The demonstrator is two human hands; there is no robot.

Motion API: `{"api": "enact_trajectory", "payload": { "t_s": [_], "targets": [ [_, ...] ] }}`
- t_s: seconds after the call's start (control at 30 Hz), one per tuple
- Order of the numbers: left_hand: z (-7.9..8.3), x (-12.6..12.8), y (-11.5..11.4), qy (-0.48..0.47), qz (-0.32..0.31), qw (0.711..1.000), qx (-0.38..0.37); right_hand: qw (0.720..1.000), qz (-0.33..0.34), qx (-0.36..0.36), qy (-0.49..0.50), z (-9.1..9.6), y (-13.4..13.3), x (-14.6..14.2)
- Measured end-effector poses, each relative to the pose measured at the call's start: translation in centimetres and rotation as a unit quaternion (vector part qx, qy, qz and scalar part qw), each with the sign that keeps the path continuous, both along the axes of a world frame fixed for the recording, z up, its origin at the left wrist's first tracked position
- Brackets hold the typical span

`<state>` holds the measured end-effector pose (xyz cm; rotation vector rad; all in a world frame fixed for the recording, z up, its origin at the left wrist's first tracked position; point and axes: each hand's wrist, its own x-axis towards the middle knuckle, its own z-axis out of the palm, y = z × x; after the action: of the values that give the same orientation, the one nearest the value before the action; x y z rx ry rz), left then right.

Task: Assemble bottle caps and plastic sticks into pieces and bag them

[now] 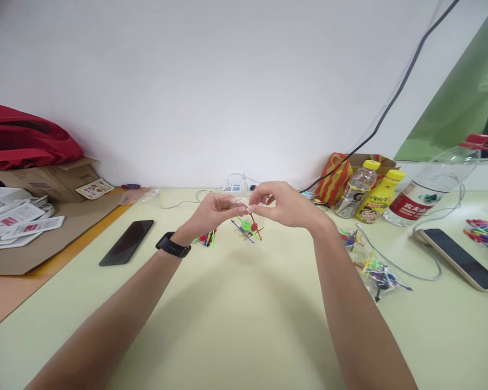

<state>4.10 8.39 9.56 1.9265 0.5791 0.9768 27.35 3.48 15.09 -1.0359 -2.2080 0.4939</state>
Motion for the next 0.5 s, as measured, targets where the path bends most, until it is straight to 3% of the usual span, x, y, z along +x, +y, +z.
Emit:
{"api": "enact_trajectory", "payload": {
  "t_s": [0.17,0.5],
  "targets": [
    [-0.27,-0.18,0.42,-0.003,0.054,0.999,0.003,0.999,-0.006,-0.018,-0.032,-0.29,0.17,-0.03],
    [0.28,-0.05,0.11,-0.042,0.07,0.997,0.009,0.999,-0.022,0.019,-0.041,-0.67,0.64,-0.09]
  ]
}}
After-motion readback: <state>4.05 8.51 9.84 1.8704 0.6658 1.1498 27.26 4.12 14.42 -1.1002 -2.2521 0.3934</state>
